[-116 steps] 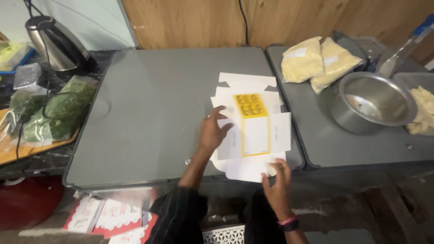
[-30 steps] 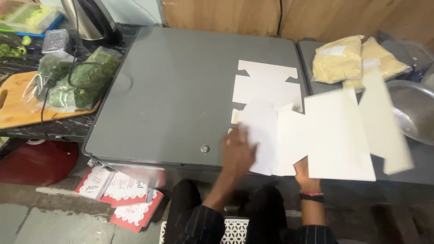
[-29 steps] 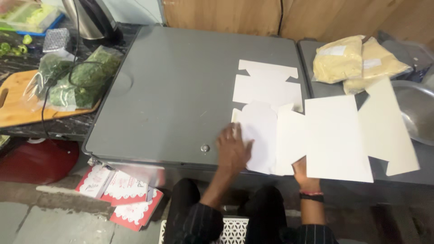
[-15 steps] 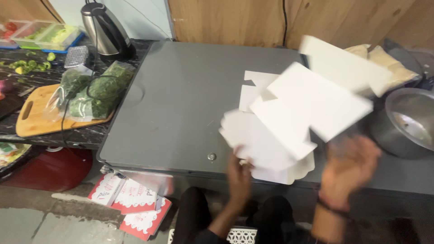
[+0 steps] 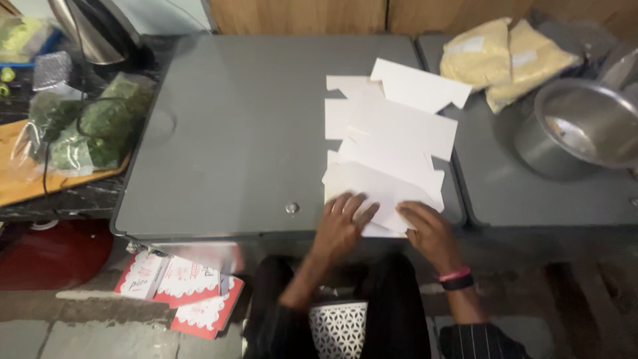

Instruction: The person folds flat cardboard blanks into pizza and burger boxes by hand. They fold along pre-scored lines, tuck flaps, and stack completed boxes on the floor. The person handles both pizza and burger box blanks, folding each into a finished box.

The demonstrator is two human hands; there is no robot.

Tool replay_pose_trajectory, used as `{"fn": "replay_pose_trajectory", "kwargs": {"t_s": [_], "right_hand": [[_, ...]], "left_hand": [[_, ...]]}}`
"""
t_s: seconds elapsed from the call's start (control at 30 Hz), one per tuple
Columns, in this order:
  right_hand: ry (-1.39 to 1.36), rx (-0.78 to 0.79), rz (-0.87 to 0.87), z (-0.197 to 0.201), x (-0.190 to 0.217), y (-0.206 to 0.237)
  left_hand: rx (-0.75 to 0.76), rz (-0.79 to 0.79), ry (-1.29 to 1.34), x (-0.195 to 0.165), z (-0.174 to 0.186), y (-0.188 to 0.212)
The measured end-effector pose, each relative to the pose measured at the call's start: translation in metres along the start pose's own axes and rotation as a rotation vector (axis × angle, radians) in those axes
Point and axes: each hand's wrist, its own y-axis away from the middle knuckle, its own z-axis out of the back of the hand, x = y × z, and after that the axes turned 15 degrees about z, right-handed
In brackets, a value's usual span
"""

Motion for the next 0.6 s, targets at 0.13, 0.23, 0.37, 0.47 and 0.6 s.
{"fn": "replay_pose_trajectory", "kwargs": {"t_s": [0.13,0.23,0.37,0.47,0.6], "right_hand": [[0.315,0.059,0.181,0.006,0.016,-0.009],[0.352,0.048,0.300,0.008,0.025,-0.012],[0.000,0.142,0.061,0.007,0.020,-0.003],[-0.106,0.159,-0.039,0.007,-0.002,0.004],[-0.206,0.244,-0.179,0.002,-0.036,-0.012]], "left_hand": [[0.344,-0.193,-0.041,0.024,-0.018,-0.018],[0.538,-0.203,-0.082,0.019,-0.024,-0.023],[0.672,-0.221,-0.053,0.007,-0.027,-0.031],[0.754,-0.195,0.032,0.007,-0.034,-0.040],[0.916,-0.102,0.082,0.022,-0.051,-0.056]]}}
